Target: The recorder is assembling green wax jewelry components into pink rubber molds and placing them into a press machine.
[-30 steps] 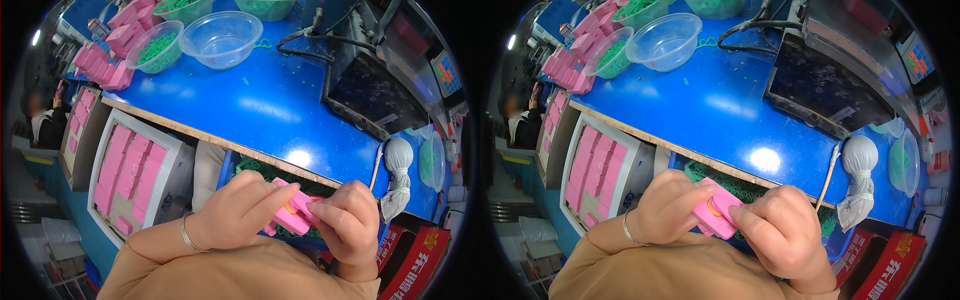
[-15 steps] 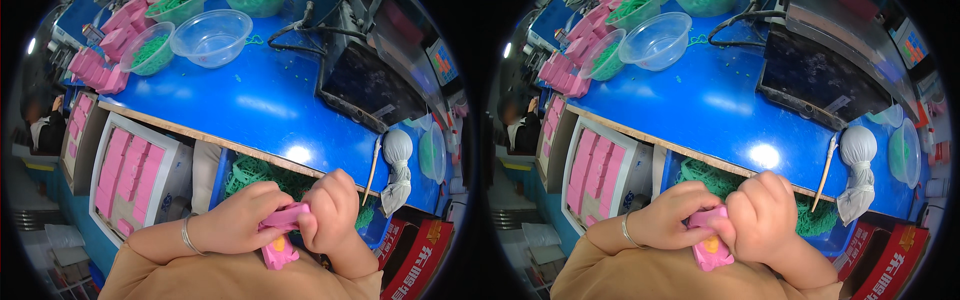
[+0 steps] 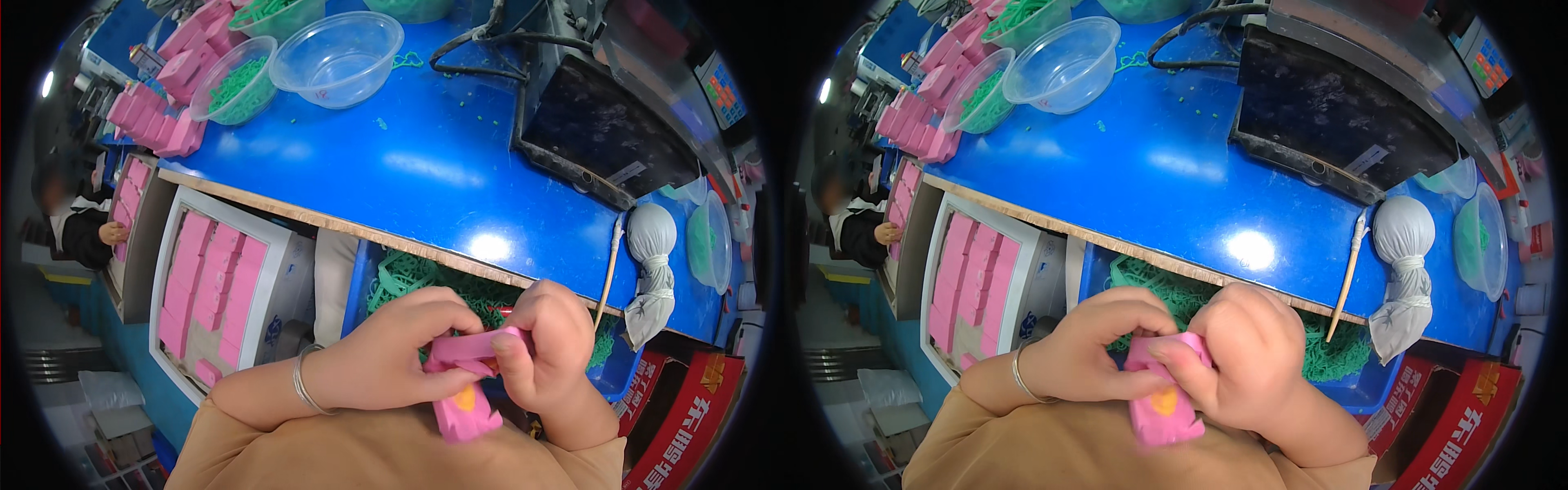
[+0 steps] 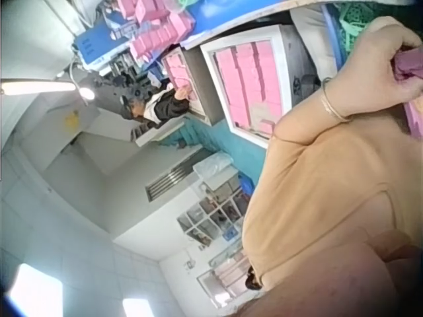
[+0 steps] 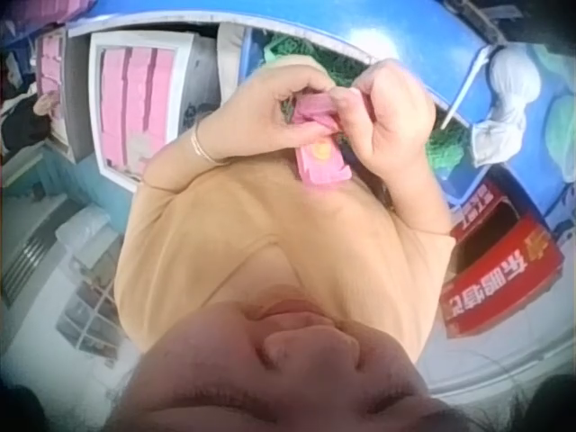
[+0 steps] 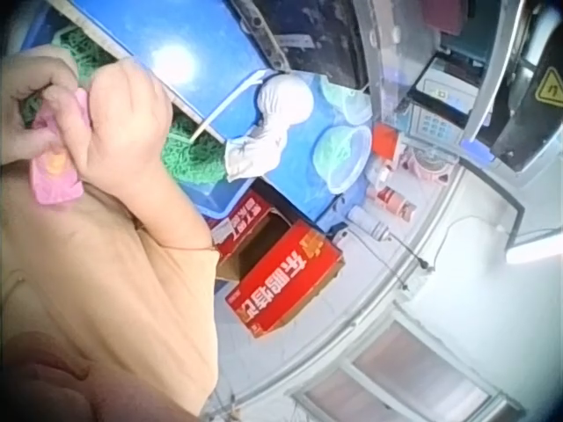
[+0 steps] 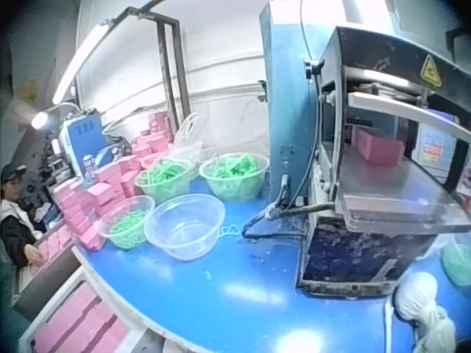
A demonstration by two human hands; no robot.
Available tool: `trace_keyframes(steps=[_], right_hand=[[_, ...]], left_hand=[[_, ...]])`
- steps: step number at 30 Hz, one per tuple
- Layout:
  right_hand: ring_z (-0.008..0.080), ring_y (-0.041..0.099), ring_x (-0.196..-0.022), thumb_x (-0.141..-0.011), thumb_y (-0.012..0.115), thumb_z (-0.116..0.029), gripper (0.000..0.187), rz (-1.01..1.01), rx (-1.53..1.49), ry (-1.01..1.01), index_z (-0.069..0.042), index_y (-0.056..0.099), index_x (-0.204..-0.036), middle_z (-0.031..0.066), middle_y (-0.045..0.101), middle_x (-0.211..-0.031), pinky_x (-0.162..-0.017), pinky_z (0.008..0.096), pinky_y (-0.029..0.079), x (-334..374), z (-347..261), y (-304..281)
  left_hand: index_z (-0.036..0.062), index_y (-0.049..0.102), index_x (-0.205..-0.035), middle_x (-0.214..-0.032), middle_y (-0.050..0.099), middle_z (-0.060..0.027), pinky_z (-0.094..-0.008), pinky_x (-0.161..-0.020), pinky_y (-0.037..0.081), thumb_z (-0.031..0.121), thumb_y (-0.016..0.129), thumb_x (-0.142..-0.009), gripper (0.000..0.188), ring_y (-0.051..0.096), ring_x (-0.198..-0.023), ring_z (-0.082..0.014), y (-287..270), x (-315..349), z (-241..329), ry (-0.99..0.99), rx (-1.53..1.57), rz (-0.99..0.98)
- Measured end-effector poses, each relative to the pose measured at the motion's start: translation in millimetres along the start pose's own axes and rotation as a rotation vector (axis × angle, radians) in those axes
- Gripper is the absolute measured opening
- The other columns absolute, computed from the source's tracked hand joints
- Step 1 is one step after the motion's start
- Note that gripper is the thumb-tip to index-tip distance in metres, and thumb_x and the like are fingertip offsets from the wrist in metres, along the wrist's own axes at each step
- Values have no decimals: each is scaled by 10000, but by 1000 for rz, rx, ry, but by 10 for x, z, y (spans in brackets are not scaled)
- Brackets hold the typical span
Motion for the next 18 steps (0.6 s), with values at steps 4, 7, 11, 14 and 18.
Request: trace_keyframes(steps=[4,7,11,14,18], right_hand=[[223,397,-442,-656,708,-178,286,-28,141,9,-60,459,-577,71,411,-537,-400,320,301,44,31,55],[205,418,-474,-674,692,-160,259,-38,-40,130,-52,469,-598,66,429,-559,-425,313,314,41,79,27],[186,483,-608,-715,657,-119,166,-68,-327,231,-16,553,-793,77,499,-686,-537,286,382,4,50,72],[201,509,-680,-717,661,-91,274,-55,-379,228,11,563,-952,103,527,-783,-613,281,415,54,55,55],[199,508,-664,-708,675,-69,272,-119,-224,141,20,557,-937,114,531,-779,-593,272,407,115,76,44]], left_hand=[[28,523,-991,-878,540,-86,-314,-682,433,98,715,-647,400,530,-776,-228,52,-26,13,83,-224,-17],[21,464,-982,-819,488,-109,-362,-648,412,3,597,-656,353,491,-743,-276,61,6,77,94,-195,39],[2,454,-1038,-925,518,-109,-330,-716,432,65,661,-691,409,525,-833,-254,8,37,-30,-222,266,75],[7,486,-1054,-1009,529,-96,-316,-784,431,157,719,-703,447,539,-892,-221,-37,87,-110,-334,681,175],[14,575,-882,-910,537,-81,-306,-724,417,128,706,-702,250,526,-743,-207,-182,30,28,36,24,192]])
Point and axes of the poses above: each hand's wrist, its own x-axis away from the middle knuckle, its own y-axis out of the palm, z = x × y, the point moved 4 cm from there along -x, towards the middle knuckle
